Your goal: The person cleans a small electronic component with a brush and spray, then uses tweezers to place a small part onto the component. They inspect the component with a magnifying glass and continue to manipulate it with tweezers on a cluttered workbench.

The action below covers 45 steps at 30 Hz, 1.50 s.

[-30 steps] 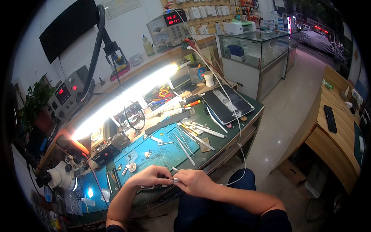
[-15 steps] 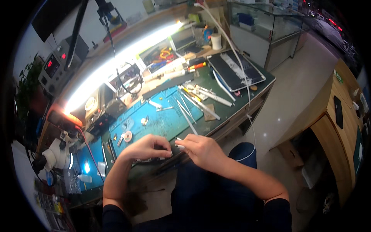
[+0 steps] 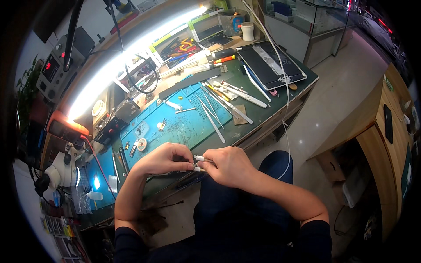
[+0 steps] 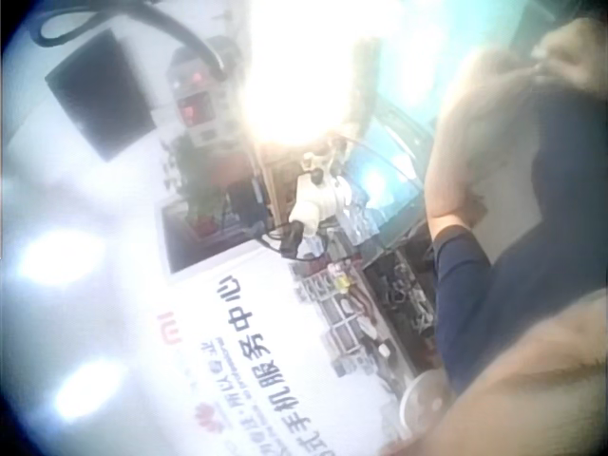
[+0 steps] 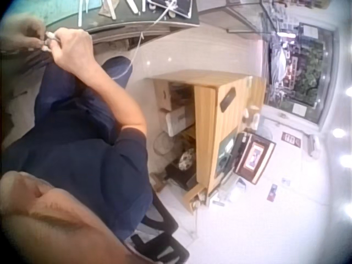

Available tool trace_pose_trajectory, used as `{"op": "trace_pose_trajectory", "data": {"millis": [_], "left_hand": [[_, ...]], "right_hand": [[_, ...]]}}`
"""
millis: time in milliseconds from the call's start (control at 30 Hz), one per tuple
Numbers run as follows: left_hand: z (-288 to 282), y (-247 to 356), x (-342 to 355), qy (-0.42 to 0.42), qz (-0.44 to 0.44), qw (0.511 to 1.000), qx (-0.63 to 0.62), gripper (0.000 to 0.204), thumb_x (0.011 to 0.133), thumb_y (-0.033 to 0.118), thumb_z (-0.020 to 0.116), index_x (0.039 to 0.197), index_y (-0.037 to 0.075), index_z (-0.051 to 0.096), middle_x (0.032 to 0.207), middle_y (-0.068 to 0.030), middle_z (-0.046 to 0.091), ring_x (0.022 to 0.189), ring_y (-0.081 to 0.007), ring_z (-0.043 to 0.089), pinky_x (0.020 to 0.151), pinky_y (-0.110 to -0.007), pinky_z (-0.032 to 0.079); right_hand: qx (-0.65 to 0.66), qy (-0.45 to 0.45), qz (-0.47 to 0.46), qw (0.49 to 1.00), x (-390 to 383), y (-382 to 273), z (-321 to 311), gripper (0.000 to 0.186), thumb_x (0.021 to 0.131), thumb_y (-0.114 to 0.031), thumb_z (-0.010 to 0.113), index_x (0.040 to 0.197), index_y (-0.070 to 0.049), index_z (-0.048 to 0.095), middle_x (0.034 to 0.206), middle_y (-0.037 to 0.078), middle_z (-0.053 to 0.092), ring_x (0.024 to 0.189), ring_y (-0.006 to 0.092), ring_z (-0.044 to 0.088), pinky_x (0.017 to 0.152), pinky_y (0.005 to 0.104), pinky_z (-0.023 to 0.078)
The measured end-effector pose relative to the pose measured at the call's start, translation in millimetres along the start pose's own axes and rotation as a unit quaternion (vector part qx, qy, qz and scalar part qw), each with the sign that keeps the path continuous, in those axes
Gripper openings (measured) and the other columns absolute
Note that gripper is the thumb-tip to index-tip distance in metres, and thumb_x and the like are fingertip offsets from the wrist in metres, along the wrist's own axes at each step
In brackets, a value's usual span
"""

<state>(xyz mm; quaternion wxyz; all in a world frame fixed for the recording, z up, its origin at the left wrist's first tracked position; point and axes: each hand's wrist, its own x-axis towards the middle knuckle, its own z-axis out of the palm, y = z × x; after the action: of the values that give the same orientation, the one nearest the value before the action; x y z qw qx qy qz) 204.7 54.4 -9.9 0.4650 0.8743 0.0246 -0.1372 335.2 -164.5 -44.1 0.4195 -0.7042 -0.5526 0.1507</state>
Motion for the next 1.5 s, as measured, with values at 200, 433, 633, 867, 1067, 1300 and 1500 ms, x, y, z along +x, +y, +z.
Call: {"op": "trace_pose_trajectory", "data": {"millis": [200,433,633,867,1067,1300,1500], "left_hand": [[3,-3,0,0.01,-0.001,1.0,-0.015,0.021,0.089,0.022,0.079,0.097,0.003,0.076,0.089,-0.0074,0.072,0.082,-0.0169,0.067,0.074,-0.032,0.053],[4,-1,-1,0.012,0.0,1.0,-0.019,0.019,0.087,0.02,0.081,0.096,0.004,0.077,0.088,-0.0071,0.072,0.081,-0.0156,0.066,0.074,-0.032,0.052],[1,3,-2,-0.017,-0.028,0.999,0.014,0.02,0.093,0.022,0.078,0.101,0.003,0.075,0.096,-0.0047,0.07,0.089,-0.0148,0.065,0.079,-0.029,0.051],[-1,4,-2,-0.03,-0.015,0.999,0.031,0.02,0.093,0.021,0.077,0.102,0.004,0.074,0.097,-0.005,0.07,0.089,-0.0152,0.064,0.079,-0.03,0.051],[-1,2,-2,-0.022,0.0,0.999,0.035,0.023,0.092,0.025,0.077,0.102,0.004,0.075,0.095,-0.0067,0.072,0.087,-0.0171,0.066,0.077,-0.031,0.052],[-1,3,-3,-0.018,0.007,0.999,0.04,0.024,0.092,0.026,0.077,0.102,0.004,0.076,0.094,-0.0078,0.073,0.085,-0.0181,0.067,0.076,-0.031,0.053],[-3,3,-2,-0.033,0.003,0.999,0.04,0.022,0.094,0.022,0.077,0.105,0.003,0.074,0.095,-0.0062,0.07,0.089,-0.0149,0.065,0.079,-0.03,0.051]], "right_hand": [[0.014,0.0,0.003,1.0,0,2,3,0.025,0.094,-0.025,0.072,0.081,-0.004,0.067,0.065,0.014,0.064,0.06,0.0339,0.066,0.055,0.0418,0.049],[0.03,-0.017,0.0,0.999,3,3,12,0.025,0.094,-0.028,0.072,0.086,-0.005,0.069,0.069,0.016,0.066,0.064,0.0352,0.068,0.059,0.0423,0.053],[0.029,-0.03,0.013,0.999,3,2,9,0.027,0.094,-0.03,0.071,0.088,-0.004,0.069,0.068,0.016,0.066,0.064,0.0352,0.068,0.06,0.0417,0.053],[0.029,-0.027,-0.031,0.999,2,2,4,0.024,0.093,-0.028,0.073,0.098,-0.005,0.068,0.085,0.013,0.071,0.078,0.0329,0.071,0.068,0.0406,0.056],[-0.013,-0.028,-0.076,0.997,1,0,5,0.021,0.089,-0.023,0.076,0.102,-0.009,0.066,0.092,0.008,0.069,0.081,0.0301,0.07,0.069,0.0405,0.057],[-0.052,-0.003,-0.118,0.992,1,2,9,0.018,0.088,-0.021,0.075,0.1,-0.011,0.067,0.089,0.005,0.067,0.074,0.0281,0.07,0.062,0.038,0.056],[-0.062,0.01,-0.139,0.988,2,1,9,0.016,0.088,-0.022,0.075,0.101,-0.013,0.069,0.085,0.004,0.065,0.069,0.0266,0.069,0.059,0.0374,0.056]]}}
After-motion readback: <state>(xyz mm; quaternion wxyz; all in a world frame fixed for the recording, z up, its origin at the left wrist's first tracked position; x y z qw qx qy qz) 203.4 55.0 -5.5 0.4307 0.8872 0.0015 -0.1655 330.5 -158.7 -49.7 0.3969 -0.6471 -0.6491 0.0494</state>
